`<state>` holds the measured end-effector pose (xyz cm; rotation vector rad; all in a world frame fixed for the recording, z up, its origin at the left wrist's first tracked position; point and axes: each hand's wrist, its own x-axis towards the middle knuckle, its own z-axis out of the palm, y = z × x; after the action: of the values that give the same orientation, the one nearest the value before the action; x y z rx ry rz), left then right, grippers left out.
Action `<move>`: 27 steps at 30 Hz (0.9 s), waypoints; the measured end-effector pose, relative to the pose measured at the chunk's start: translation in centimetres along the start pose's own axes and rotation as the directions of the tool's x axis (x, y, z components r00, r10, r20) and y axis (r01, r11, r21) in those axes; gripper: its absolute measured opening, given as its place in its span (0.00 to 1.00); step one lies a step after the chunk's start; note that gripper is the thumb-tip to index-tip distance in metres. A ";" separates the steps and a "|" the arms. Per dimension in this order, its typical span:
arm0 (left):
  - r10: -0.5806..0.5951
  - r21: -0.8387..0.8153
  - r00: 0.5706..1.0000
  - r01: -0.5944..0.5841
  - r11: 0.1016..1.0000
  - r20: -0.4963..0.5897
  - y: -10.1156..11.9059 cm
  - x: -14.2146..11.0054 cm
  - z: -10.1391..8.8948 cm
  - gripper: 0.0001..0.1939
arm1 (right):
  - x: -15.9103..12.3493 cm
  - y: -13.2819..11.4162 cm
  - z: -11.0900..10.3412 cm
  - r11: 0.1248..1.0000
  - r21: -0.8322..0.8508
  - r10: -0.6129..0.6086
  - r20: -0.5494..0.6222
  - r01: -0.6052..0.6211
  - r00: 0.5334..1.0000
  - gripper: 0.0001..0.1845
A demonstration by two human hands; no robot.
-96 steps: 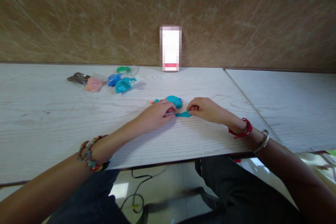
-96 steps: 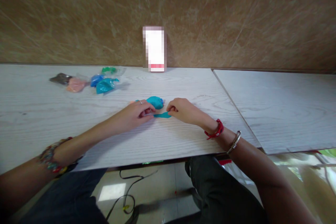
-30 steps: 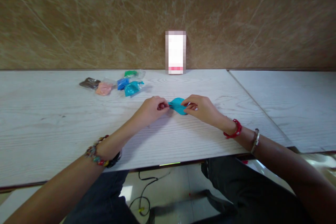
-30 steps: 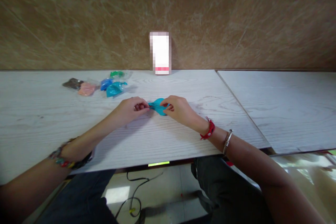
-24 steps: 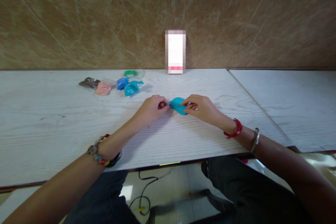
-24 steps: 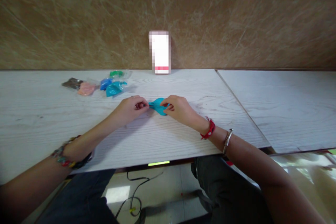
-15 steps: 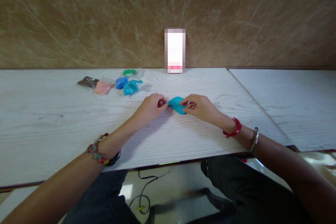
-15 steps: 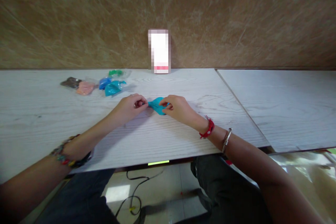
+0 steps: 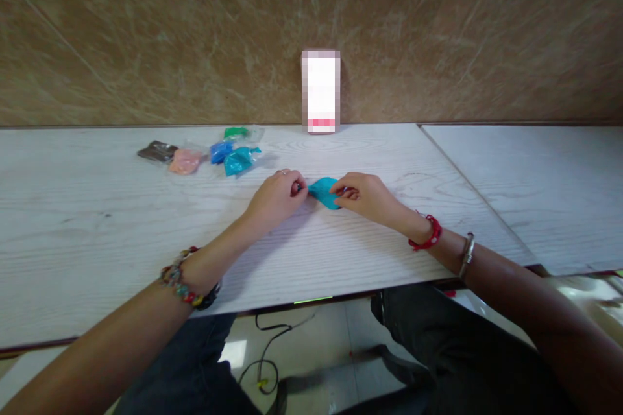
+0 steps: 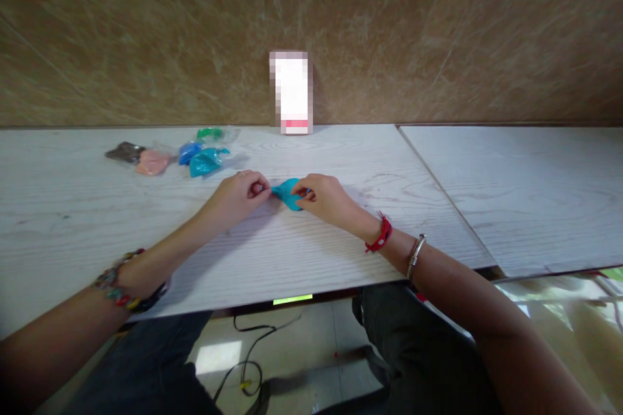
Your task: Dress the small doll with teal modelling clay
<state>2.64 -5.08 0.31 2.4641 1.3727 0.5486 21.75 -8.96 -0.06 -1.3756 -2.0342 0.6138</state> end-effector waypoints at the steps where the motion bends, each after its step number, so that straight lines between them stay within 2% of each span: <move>1: -0.004 -0.007 1.000 0.004 1.000 -0.004 0.0 0.0 0.0 0.03 | 0.0 -0.1 -0.1 1.000 -0.015 0.001 0.004 -0.001 1.000 0.08; 9: 0.029 -0.060 0.999 -0.031 0.998 -0.035 0.2 -0.1 0.1 0.04 | 0.1 -0.4 -0.2 0.984 -0.164 -0.062 0.024 0.065 0.998 0.08; 15: 0.040 -0.030 0.988 -0.045 0.999 -0.148 -0.8 0.2 0.8 0.08 | 0.0 -0.1 -0.1 0.980 -0.164 -0.113 0.010 0.113 0.994 0.09; 27: 0.024 -0.096 0.996 -0.032 0.995 -0.080 -1.2 0.7 1.1 0.06 | -0.1 -0.5 -0.4 0.979 -0.171 -0.110 0.031 0.113 0.993 0.10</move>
<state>2.60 -3.95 -1.02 2.4106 1.3091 0.7092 21.75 -9.20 0.53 -1.3447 -2.2082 0.4135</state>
